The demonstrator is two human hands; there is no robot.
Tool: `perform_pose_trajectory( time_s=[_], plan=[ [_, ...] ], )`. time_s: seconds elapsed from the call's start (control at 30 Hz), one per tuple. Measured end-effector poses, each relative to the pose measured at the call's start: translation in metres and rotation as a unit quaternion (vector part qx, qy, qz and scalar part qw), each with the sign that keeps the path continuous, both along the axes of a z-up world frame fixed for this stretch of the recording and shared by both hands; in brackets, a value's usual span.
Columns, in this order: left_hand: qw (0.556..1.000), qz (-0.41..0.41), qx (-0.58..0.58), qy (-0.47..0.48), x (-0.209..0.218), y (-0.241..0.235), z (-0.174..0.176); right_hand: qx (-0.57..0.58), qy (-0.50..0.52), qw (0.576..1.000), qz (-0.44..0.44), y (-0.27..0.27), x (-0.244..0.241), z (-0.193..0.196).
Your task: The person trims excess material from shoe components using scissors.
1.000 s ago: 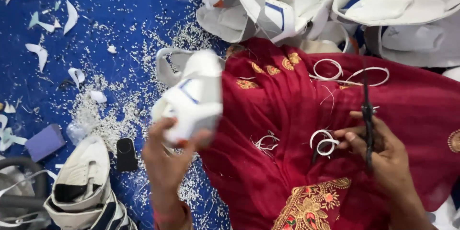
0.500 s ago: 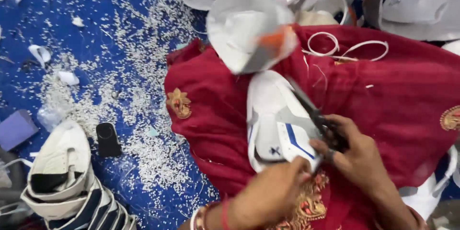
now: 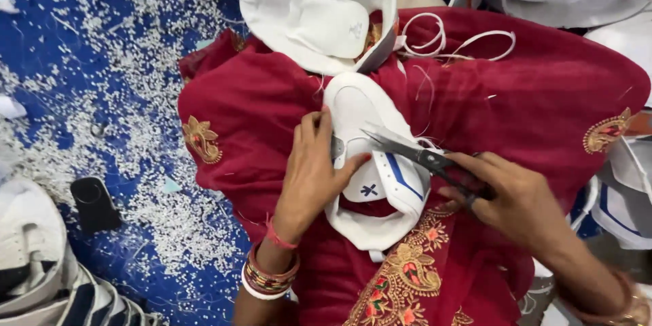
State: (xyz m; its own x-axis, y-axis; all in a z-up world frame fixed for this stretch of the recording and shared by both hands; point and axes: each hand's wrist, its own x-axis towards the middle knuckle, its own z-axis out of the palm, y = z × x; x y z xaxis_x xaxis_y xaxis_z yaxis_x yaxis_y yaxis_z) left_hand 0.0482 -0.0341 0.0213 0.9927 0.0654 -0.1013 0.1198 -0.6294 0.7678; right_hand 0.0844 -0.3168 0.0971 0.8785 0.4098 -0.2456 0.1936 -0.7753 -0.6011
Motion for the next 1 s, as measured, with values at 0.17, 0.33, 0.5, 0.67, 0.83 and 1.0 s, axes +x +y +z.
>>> perform_pose_trajectory(
  time_s=[0.17,0.33,0.5,0.67,0.83,1.0],
  plan=[
    [1.000,-0.010,-0.030,0.001,-0.005,0.003,-0.011,-0.268,0.059,0.955,0.110,-0.004,0.017,0.037],
    [0.990,-0.040,-0.132,-0.020,0.013,0.008,-0.029,-0.331,0.069,0.932,0.132,0.007,0.023,0.050],
    [0.924,0.032,-0.380,-0.036,0.010,-0.011,-0.047,-0.336,0.040,0.931,0.138,0.014,0.029,0.058],
    [0.910,0.130,-0.384,-0.085,0.007,-0.026,-0.041,-0.328,0.007,0.928,0.177,0.019,0.031,0.052],
    [0.919,0.132,-0.365,-0.068,0.008,-0.026,-0.043,-0.456,0.027,0.859,0.231,0.036,0.030,0.055],
    [0.928,0.124,-0.342,-0.078,0.006,-0.028,-0.040,-0.516,0.014,0.806,0.290,0.031,0.028,0.051]
  ],
)
